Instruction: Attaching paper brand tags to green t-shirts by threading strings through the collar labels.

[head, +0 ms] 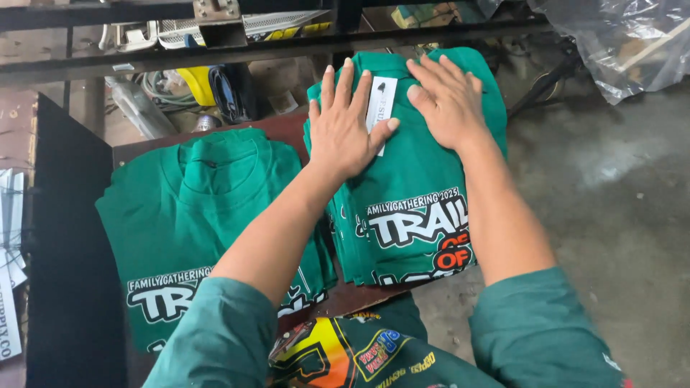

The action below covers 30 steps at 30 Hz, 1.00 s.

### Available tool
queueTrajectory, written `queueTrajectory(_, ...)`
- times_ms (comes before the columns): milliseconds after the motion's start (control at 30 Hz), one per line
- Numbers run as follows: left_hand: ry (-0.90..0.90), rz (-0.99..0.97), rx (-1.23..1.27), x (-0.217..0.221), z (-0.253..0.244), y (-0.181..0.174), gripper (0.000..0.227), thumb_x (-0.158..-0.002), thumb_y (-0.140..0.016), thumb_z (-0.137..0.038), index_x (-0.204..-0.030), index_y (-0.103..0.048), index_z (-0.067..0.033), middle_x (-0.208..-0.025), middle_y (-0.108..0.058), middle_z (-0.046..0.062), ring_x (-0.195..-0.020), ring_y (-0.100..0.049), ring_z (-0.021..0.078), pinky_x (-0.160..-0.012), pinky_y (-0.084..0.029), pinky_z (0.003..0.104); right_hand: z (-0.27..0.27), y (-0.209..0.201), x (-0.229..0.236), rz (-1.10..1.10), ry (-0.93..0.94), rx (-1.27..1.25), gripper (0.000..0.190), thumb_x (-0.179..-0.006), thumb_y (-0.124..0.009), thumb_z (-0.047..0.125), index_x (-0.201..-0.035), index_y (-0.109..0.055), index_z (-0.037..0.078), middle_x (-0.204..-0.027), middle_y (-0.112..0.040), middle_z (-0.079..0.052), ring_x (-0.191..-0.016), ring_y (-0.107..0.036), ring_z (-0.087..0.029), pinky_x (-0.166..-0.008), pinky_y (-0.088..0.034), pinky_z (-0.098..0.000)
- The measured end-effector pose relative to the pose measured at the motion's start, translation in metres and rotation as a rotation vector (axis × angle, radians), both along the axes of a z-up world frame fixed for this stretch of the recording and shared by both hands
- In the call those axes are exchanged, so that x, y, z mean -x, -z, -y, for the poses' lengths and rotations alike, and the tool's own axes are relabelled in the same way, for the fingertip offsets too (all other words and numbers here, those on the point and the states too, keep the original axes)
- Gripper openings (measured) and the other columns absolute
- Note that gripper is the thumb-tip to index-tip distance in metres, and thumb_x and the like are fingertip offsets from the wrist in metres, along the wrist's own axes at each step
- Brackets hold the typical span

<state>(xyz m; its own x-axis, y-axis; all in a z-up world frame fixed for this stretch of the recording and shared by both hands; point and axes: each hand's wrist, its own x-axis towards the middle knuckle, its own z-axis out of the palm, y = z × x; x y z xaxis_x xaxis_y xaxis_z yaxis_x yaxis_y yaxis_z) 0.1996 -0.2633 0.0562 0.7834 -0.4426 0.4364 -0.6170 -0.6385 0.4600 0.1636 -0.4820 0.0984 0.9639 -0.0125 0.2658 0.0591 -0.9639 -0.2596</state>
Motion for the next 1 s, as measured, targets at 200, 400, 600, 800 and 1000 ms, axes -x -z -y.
queueTrajectory(200,0.061,-0.116,-0.009,0.0,-0.019,-0.012,0.096,-0.09,-0.024,-0.082,-0.162,-0.031,-0.0193,-0.171,-0.015,0.008,-0.158,-0.006,0.0362,-0.114,-0.022,0.074,0.0,-0.005,0.0,-0.026,-0.005,0.046,0.066,-0.105,-0.027,0.061,-0.157,-0.048,0.026,-0.163,-0.043,-0.005,-0.152,-0.029,-0.032,-0.112,-0.019,-0.0647)
queueTrajectory(400,-0.022,-0.021,0.266,0.061,-0.096,0.009,0.087,-0.098,-0.026,-0.077,-0.164,-0.029,-0.0204,-0.174,-0.017,0.011,-0.163,-0.017,0.041,-0.119,-0.029,0.07,0.01,-0.004,0.001,0.245,-0.159,-0.079,0.046,-0.112,-0.05,0.019,-0.154,-0.053,0.002,-0.158,-0.044,-0.026,-0.144,-0.04,-0.04,-0.118,-0.03,-0.0498)
queueTrajectory(600,-0.252,0.094,0.122,0.137,-0.211,0.028,0.068,-0.092,-0.075,-0.049,-0.148,-0.051,-0.0179,-0.163,-0.039,0.016,-0.153,-0.034,0.0441,-0.106,-0.041,0.065,-0.127,-0.053,0.005,0.686,-0.616,0.123,0.067,-0.125,-0.042,0.035,-0.14,-0.068,-0.025,-0.145,-0.056,-0.037,-0.135,-0.051,-0.054,-0.111,-0.041,-0.062)
queueTrajectory(800,-0.42,0.241,0.007,0.175,-0.327,-0.041,0.054,-0.084,-0.081,-0.041,-0.129,-0.062,-0.0163,-0.14,-0.063,0.013,-0.13,-0.061,0.035,-0.081,-0.05,0.049,-0.259,-0.038,-0.009,0.598,-0.799,0.107,0.034,-0.099,-0.079,0.006,-0.131,-0.079,-0.007,-0.139,-0.072,-0.024,-0.129,-0.066,-0.043,-0.11,-0.04,-0.0528)
queueTrajectory(1000,-0.904,0.178,-0.25,0.121,-0.468,-0.039,0.038,-0.092,-0.073,-0.023,-0.127,-0.065,-0.0094,-0.11,-0.064,0.018,-0.092,-0.058,0.0411,-0.068,-0.048,0.053,-0.364,0.029,-0.023,0.429,-0.881,0.0,0.033,-0.097,-0.072,0.031,-0.124,-0.078,0.012,-0.131,-0.072,-0.008,-0.12,-0.065,-0.029,-0.103,-0.036,-0.0526)
